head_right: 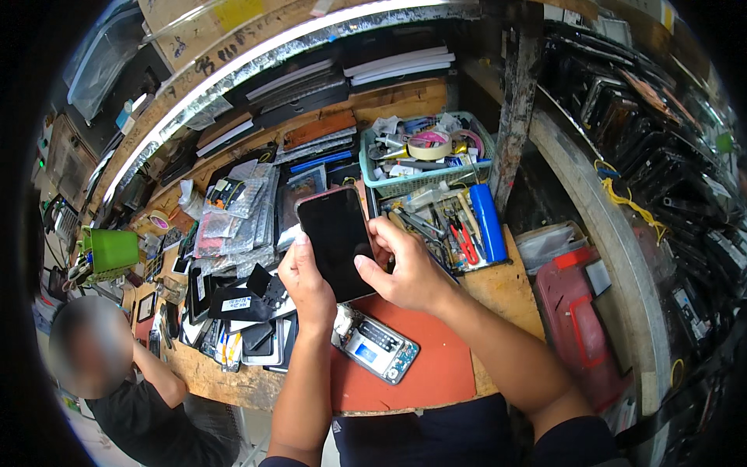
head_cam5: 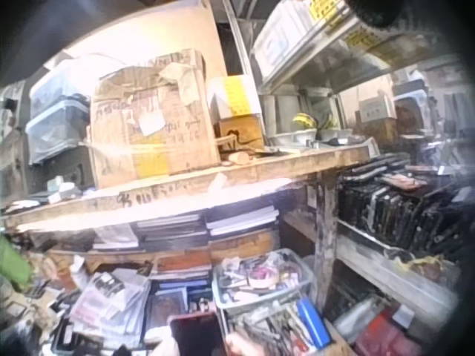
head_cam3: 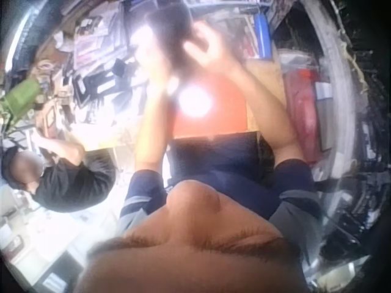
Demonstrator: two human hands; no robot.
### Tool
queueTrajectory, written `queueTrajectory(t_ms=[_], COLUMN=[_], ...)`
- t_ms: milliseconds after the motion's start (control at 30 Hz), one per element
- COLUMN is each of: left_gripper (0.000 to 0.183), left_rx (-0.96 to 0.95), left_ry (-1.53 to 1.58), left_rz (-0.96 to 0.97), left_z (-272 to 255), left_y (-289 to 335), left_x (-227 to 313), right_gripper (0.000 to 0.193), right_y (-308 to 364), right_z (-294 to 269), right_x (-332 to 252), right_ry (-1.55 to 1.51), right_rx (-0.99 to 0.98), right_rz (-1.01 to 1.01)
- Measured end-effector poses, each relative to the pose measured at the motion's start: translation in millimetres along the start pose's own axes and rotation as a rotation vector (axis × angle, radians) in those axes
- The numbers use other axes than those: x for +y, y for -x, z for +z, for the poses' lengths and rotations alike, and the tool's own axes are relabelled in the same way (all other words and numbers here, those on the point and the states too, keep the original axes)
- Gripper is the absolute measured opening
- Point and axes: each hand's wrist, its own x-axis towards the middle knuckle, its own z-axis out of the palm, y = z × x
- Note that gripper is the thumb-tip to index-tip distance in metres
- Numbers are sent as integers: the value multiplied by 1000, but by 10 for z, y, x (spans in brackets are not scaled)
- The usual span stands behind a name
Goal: The person holds a smartphone and repeatedly taps the screen to wake it, then swipes through the home screen and app drawer. The person rotates the phone to view the back and sides while continuing to tap the screen. Another person works at a separate station in the background.
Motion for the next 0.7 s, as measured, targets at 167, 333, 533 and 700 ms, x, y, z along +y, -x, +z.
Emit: queueTrajectory(t_ms=[167, 333, 533, 700], left_gripper=[39, 38, 39, 39], left_rx=[29, 52, 39, 17], left_ry=[44, 76, 39, 55], left_rz=[-36, -35, -48, -38], left_z=[29, 41, -5, 5], left_y=[-20, -3, -32, -12], left_x=[3, -35, -56, -45], right_gripper=[27, 26, 27, 27], right_y=[-4, 10, -21, 4], right_z=[14, 6, 5, -9], right_x=[-33, -36, -106, -4], right_ry=[-66, -38, -37, -30], right_rx=[-5, -23, -18, -24], right_rz=[4, 28, 8, 8])
